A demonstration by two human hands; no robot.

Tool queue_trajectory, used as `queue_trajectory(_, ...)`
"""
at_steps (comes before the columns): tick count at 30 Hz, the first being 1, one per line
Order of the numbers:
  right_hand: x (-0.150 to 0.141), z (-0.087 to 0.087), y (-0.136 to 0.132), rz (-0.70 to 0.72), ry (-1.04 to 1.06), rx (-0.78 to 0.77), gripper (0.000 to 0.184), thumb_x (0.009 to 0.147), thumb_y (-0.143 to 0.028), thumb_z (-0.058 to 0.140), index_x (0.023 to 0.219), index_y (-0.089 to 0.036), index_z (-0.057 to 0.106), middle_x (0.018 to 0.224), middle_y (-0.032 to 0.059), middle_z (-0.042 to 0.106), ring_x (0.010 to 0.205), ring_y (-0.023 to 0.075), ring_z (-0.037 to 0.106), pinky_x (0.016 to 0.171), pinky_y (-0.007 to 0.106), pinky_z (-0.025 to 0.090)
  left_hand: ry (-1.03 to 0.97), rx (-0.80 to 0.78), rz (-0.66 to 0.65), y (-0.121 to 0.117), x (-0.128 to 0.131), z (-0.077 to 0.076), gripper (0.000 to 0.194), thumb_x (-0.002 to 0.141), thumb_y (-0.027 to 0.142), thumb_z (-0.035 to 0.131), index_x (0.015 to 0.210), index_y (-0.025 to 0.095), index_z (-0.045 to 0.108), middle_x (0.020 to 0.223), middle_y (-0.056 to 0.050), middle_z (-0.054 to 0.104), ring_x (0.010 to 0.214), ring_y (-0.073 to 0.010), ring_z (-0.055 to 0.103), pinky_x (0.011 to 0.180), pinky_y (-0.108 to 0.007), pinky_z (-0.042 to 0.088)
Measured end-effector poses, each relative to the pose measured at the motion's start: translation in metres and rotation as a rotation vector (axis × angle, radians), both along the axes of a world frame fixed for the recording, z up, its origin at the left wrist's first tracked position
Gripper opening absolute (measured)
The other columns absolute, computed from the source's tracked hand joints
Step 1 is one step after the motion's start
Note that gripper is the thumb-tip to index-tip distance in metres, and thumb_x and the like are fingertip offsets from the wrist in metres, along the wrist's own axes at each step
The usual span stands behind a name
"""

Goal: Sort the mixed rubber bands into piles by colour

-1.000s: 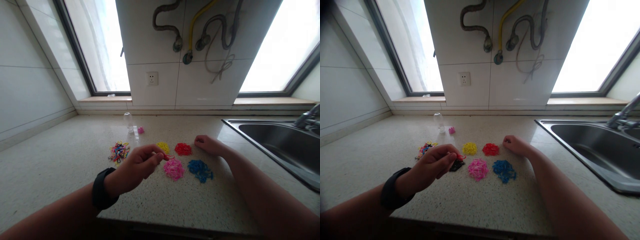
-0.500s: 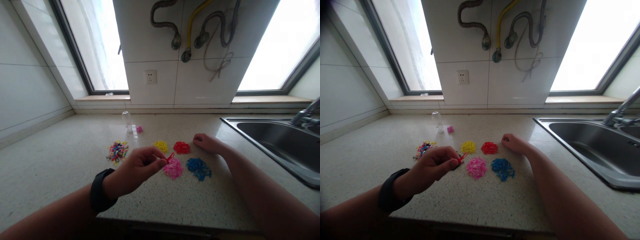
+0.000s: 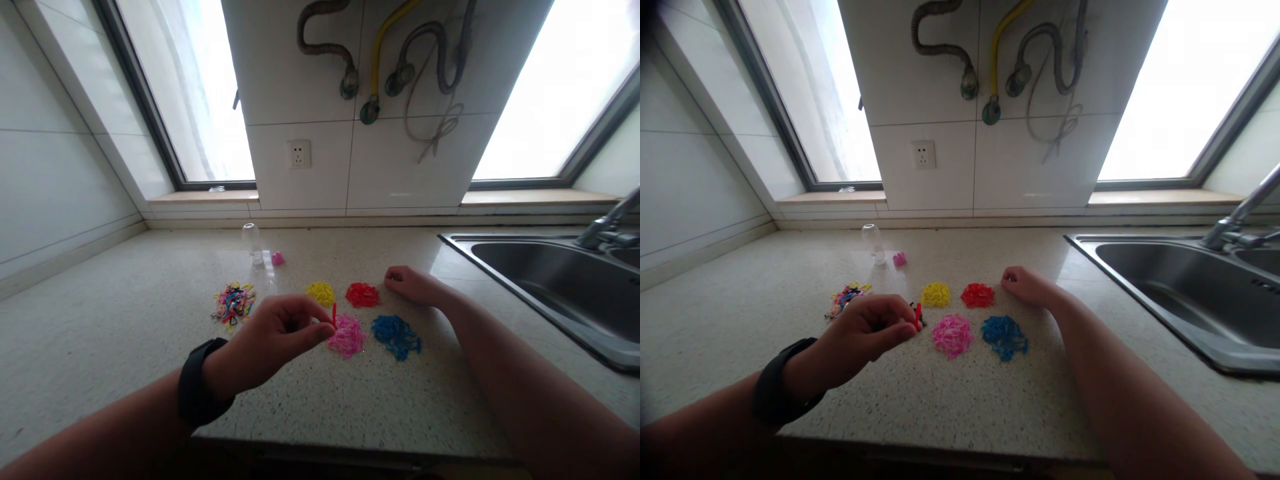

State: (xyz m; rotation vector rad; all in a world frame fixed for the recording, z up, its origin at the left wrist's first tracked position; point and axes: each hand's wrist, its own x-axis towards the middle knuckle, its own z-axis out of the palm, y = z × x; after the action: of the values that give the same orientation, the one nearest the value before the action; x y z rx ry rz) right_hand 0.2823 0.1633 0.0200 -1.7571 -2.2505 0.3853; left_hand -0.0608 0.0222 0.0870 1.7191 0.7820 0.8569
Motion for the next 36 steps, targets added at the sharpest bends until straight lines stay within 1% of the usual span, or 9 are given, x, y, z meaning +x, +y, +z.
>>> queue_trajectory(7,0.0,0.001,-0.001,0.01,-0.014,0.009,0.026,0.087,-0.037,0.052,0.089,-0.017,0.07,0.082,0.0076,0.07,0.07,0.0183,0.06,0.062,0.029,0.038,-0.002,0.005,0.016,0.002,-0.002,-0.007,0.022,0.084,0.036,0.072,0.088,0.015,0.066,0.056,0.008,0.035,0.051,-0.0057,0.026,0.045,-0.02,0.019)
queue_trajectory(15,0.002,-0.003,0.002,0.002,-0.022,0.014,0.027,0.087,-0.038,0.052,0.09,-0.018,0.07,0.084,0.0075,0.071,0.071,0.0181,0.061,0.061,0.028,0.038,0.028,0.038,0.019,0.002,0.001,-0.007,0.022,0.083,0.036,0.073,0.087,0.015,0.066,0.056,0.009,0.034,0.051,-0.0062,0.026,0.046,-0.021,0.018)
queue_trajectory(21,-0.001,0.0,0.001,-0.016,-0.052,0.035,0.025,0.087,-0.036,0.053,0.092,-0.019,0.071,0.087,0.0074,0.072,0.072,0.0174,0.061,0.061,0.027,0.037,0.127,0.047,0.07,0.002,0.004,-0.011,0.027,0.084,0.042,0.071,0.086,0.015,0.066,0.058,0.008,0.035,0.053,-0.0071,0.027,0.048,-0.021,0.019)
queue_trajectory(24,-0.003,0.0,0.0,-0.03,-0.062,0.033,0.023,0.087,-0.034,0.053,0.092,-0.02,0.071,0.087,0.0071,0.072,0.073,0.0172,0.062,0.062,0.026,0.037,0.199,0.056,0.099,0.005,0.01,-0.011,0.032,0.085,0.046,0.068,0.087,0.014,0.066,0.058,0.007,0.036,0.054,-0.0077,0.028,0.048,-0.021,0.02)
queue_trajectory(26,-0.005,0.0,-0.001,-0.041,-0.071,0.035,0.023,0.087,-0.034,0.053,0.092,-0.02,0.071,0.088,0.0069,0.073,0.074,0.0172,0.062,0.062,0.026,0.037,0.262,0.07,0.106,0.009,0.017,-0.012,0.036,0.086,0.05,0.065,0.09,0.014,0.067,0.059,0.006,0.039,0.054,-0.0081,0.03,0.048,-0.021,0.023)
queue_trajectory(28,-0.006,0.0,-0.002,-0.052,-0.08,0.045,0.023,0.088,-0.034,0.054,0.093,-0.021,0.072,0.088,0.0069,0.073,0.075,0.0173,0.063,0.062,0.026,0.036,0.378,0.145,0.101,0.017,0.027,-0.013,0.04,0.089,0.052,0.059,0.094,0.014,0.069,0.061,0.005,0.046,0.054,-0.0086,0.035,0.048,-0.022,0.026)
queue_trajectory(31,-0.005,0.0,-0.002,-0.063,-0.069,0.049,0.023,0.088,-0.034,0.054,0.094,-0.02,0.072,0.089,0.0071,0.074,0.074,0.0171,0.063,0.061,0.026,0.036,0.56,0.311,0.104,0.034,0.044,-0.015,0.043,0.093,0.05,0.051,0.097,0.013,0.071,0.063,0.001,0.054,0.055,-0.0098,0.043,0.05,-0.022,0.031)
queue_trajectory(34,-0.003,-0.001,-0.002,-0.079,-0.035,0.038,0.024,0.088,-0.035,0.055,0.094,-0.02,0.072,0.09,0.0071,0.074,0.076,0.0171,0.063,0.062,0.025,0.038,0.638,0.402,0.14,0.053,0.061,-0.014,0.038,0.091,0.046,0.053,0.095,0.014,0.073,0.065,-0.001,0.06,0.058,-0.012,0.051,0.055,-0.024,0.035)
queue_trajectory(36,-0.002,-0.002,-0.001,-0.082,-0.02,0.038,0.024,0.088,-0.035,0.054,0.094,-0.02,0.072,0.09,0.0069,0.074,0.076,0.017,0.063,0.063,0.025,0.038,0.699,0.464,0.19,0.063,0.072,-0.014,0.035,0.09,0.043,0.054,0.095,0.015,0.074,0.068,-0.003,0.064,0.062,-0.0145,0.056,0.061,-0.026,0.039)
